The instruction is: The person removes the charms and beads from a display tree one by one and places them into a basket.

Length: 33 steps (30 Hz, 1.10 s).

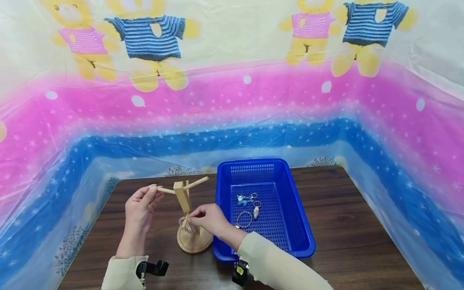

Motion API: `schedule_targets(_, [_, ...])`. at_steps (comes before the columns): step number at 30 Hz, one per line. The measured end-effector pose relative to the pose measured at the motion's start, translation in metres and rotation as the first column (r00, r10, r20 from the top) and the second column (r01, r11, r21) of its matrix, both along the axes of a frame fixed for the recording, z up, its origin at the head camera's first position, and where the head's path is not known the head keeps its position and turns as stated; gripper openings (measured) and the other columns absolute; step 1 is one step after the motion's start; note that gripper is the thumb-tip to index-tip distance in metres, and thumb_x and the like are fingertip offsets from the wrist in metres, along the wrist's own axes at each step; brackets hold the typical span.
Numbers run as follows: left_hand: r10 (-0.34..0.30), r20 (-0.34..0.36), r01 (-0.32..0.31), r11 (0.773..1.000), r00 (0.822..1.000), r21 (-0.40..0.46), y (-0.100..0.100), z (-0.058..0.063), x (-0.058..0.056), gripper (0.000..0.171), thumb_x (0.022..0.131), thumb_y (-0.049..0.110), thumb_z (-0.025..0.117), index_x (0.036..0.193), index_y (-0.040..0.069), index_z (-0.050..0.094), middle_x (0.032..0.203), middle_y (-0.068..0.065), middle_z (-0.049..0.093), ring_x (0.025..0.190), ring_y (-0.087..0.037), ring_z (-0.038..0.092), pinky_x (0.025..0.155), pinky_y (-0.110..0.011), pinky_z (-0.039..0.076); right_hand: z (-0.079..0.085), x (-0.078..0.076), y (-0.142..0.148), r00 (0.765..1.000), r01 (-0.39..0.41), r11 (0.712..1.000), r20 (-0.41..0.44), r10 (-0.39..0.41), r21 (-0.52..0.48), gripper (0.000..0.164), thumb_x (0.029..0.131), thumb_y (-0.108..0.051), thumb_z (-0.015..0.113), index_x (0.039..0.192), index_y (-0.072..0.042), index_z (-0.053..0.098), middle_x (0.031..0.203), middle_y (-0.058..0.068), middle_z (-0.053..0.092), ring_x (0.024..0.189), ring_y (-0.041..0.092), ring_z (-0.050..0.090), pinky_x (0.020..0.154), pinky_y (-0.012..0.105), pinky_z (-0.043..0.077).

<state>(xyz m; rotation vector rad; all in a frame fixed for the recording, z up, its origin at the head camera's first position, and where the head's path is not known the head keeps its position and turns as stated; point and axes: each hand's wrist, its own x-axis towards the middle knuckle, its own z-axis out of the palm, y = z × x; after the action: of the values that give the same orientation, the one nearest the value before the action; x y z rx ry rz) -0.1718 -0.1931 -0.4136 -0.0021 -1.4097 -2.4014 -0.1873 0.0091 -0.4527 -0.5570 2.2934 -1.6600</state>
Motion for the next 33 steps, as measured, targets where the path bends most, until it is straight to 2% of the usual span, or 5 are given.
schedule_targets(16, [0.011,0.026,-0.010,1.000,1.000,-0.009,-0.001,0.002,0.000,0.029,0.098,-0.006,0.062,0.085,0.015,0.077,0.080,0.005,0.079,0.075,-0.003,0.075,0.075,-0.018,0.064,0.008,0.009,0.003,0.998,-0.059,0.998,-0.023,0.059,-0.014,0.013,0.089,-0.006,0.075,0.096,0.005,0.077,0.100,0.021,0.077,0.075,-0.001,0.058,0.065,0.012,0.051])
schedule_targets(33, [0.005,0.017,-0.005,1.000,1.000,0.002,-0.001,0.002,0.000,0.029,0.097,-0.006,0.063,0.084,0.015,0.077,0.080,0.005,0.079,0.075,-0.003,0.076,0.075,-0.018,0.065,0.010,0.013,0.005,0.996,-0.087,0.995,0.013,0.087,-0.045,0.013,0.090,-0.005,0.074,0.097,0.006,0.076,0.095,0.022,0.075,0.072,0.003,0.055,0.059,0.012,0.045])
